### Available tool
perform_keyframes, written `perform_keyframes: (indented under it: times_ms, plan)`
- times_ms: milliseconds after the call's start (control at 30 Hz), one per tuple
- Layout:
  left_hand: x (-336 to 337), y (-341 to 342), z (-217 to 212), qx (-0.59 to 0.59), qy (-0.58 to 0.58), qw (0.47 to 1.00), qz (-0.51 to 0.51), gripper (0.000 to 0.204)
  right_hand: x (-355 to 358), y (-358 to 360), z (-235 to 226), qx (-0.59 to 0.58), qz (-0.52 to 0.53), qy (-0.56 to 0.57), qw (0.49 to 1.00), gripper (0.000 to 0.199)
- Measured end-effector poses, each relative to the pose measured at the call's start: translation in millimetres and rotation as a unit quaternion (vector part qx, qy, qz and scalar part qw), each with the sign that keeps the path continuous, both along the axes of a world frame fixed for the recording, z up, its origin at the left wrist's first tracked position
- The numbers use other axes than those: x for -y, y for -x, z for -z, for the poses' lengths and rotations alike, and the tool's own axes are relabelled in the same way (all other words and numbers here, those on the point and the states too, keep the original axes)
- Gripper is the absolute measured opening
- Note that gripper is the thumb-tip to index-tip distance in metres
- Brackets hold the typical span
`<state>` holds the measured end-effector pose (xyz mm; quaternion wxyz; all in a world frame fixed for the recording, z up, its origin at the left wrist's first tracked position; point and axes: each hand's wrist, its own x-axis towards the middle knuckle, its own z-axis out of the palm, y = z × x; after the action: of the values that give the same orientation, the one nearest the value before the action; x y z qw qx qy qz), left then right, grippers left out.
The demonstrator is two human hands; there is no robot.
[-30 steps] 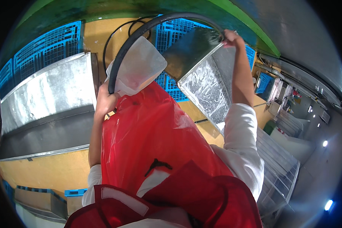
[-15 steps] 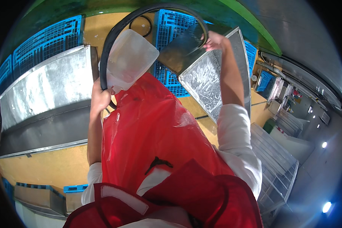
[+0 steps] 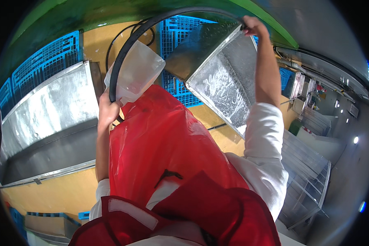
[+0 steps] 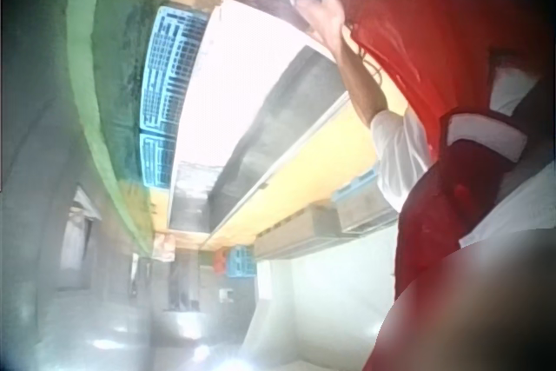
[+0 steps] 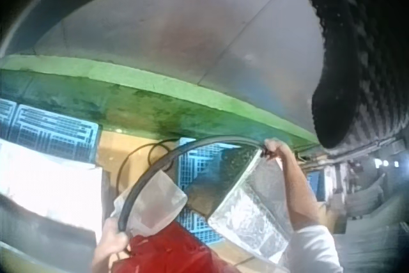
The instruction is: The person rinses a large stainless steel tray with a hose, then scrubs it with a sponge and cleaning solution, and finally rinses it again. The person handles the tray and cleaning tools throughout the process.
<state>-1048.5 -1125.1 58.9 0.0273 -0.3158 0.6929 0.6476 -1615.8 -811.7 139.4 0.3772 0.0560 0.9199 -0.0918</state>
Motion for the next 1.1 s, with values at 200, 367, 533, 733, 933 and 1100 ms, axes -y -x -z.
perform_keyframes:
  times_ms: [200, 367, 533, 733, 933, 1100]
  plan:
    - [-14, 10, -3, 0.0, 0.024, 0.998, 0.054, 0.044, 40, -7, -103, -0.157, -0.071, -0.016, 0.985, 0.044]
    - [-14, 7, -4, -0.007, 0.012, 0.999, 0.038, 0.044, 31, -21, -79, -0.083, -0.036, 0.008, 0.996, 0.043]
    - [-13, -2, -3, -0.011, 0.015, 0.999, 0.032, 0.045, 20, -27, -67, -0.065, -0.016, 0.005, 0.998, 0.041]
    - [-35, -14, -8, -0.022, 0.037, 0.999, 0.021, 0.044, 18, -53, -67, -0.052, -0.019, 0.092, 0.994, 0.039]
    - [-71, -47, -28, 0.007, 0.034, 0.999, -0.022, 0.047, -13, -90, -49, 0.008, -0.02, 0.114, 0.993, 0.03]
    - [-131, -87, -40, 0.001, 0.062, 0.995, -0.077, 0.04, -42, -136, -22, 0.062, -0.027, 0.201, 0.977, 0.029]
